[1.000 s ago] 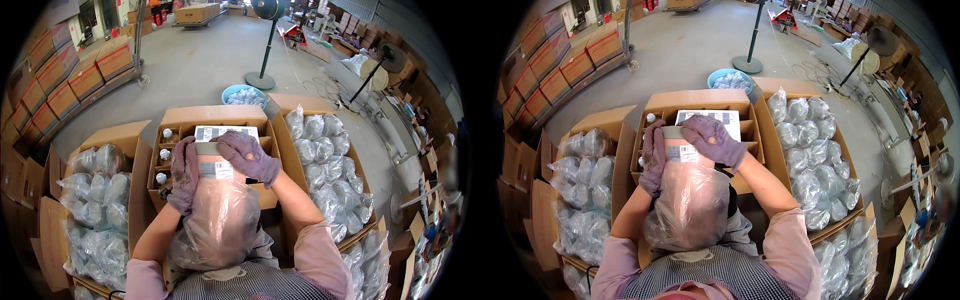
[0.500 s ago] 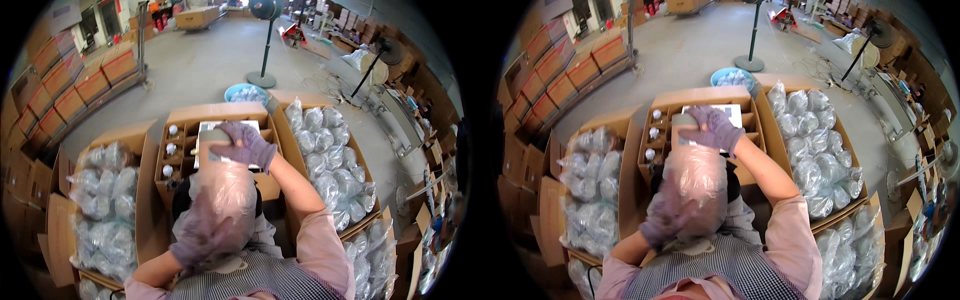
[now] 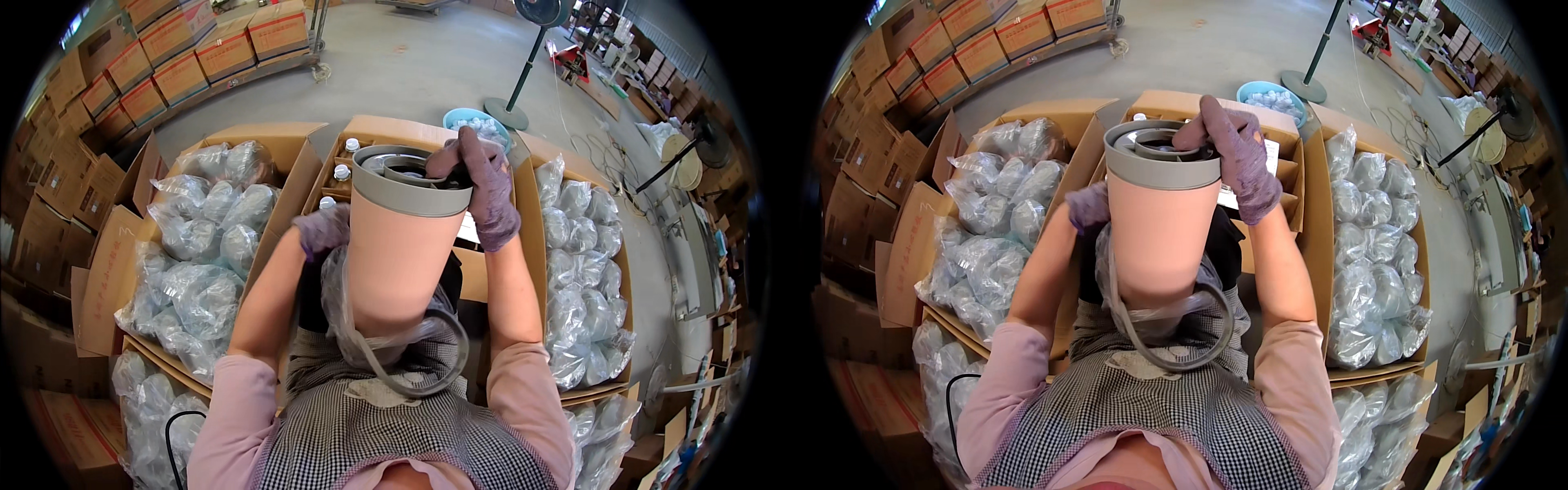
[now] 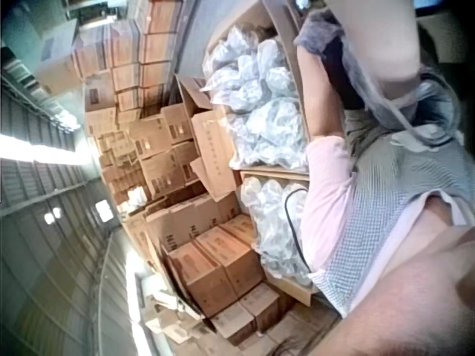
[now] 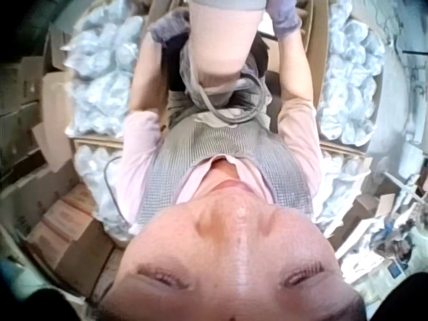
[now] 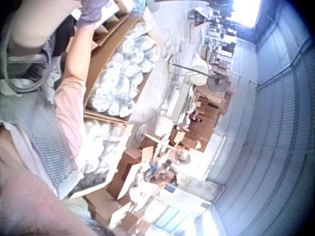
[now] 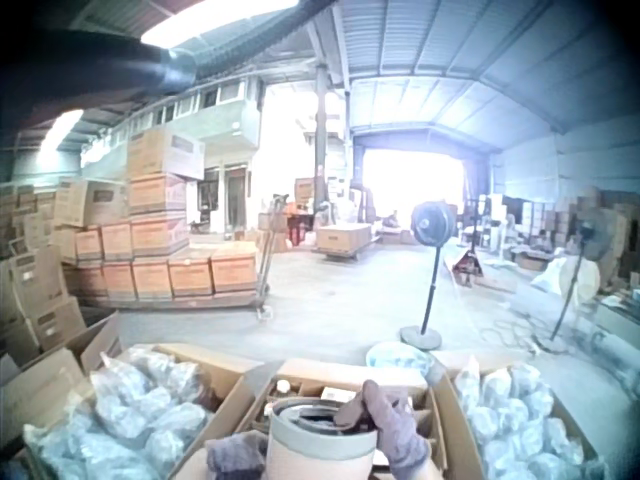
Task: The person assembles pink thermos-style containers by inserting a metal inner pot into the outer shell, placing a lid on top, and applying a label to the side. The person repeats this process for multiple units, handling each component by hand and placing finished units into a cardboard box.
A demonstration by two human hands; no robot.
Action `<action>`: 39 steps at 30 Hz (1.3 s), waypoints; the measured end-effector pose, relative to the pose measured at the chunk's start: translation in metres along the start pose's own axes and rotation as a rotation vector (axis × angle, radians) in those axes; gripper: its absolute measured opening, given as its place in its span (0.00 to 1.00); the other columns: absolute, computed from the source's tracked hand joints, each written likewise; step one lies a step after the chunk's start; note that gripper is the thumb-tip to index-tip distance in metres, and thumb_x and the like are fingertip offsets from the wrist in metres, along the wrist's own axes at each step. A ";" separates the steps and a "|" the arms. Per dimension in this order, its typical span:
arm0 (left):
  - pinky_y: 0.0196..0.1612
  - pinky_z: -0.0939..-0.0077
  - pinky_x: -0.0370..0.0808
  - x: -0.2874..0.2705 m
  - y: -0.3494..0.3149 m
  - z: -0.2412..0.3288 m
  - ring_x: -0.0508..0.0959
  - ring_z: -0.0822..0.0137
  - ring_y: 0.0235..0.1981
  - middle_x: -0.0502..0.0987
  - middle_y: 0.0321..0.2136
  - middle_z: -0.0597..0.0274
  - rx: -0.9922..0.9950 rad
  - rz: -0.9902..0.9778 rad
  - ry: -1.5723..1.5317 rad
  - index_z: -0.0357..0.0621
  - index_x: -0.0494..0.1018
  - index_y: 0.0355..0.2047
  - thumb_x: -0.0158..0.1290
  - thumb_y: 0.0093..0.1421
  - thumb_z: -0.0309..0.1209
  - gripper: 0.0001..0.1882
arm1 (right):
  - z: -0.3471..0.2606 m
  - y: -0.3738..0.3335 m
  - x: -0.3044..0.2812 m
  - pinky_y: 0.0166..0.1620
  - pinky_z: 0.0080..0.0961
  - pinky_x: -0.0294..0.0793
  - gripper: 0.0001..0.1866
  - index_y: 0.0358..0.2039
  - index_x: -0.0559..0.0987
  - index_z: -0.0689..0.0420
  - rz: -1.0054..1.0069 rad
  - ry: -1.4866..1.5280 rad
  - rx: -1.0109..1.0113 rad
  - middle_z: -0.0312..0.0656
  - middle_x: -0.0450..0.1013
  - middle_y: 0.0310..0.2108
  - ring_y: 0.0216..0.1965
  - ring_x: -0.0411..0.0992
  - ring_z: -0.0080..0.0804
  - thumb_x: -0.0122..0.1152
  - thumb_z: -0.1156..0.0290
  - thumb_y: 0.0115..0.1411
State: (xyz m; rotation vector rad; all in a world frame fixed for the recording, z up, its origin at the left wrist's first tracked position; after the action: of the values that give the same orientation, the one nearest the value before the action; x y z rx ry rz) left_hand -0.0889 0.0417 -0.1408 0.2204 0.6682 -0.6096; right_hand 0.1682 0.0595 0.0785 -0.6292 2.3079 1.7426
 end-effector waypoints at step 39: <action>0.54 0.70 0.73 -0.096 0.075 0.136 0.76 0.67 0.50 0.75 0.50 0.58 0.390 0.624 -0.787 0.37 0.71 0.52 0.58 0.61 0.31 0.20 | 0.133 -0.019 -0.024 0.52 0.30 0.73 0.28 0.55 0.71 0.65 0.217 -0.157 0.592 0.46 0.77 0.45 0.45 0.75 0.37 0.47 0.51 0.70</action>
State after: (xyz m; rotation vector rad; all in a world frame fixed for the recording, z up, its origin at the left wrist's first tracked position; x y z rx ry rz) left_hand -0.0336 0.0945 0.0252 0.4930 -0.2931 -0.1754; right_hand 0.1838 0.1870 0.0315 -0.1327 2.6560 1.0255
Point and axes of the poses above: each hand's wrist, its own y-axis towards the middle knuckle, its own x-axis out of the palm, z = x × y, the point moved 4 cm from there along y, towards the middle knuckle
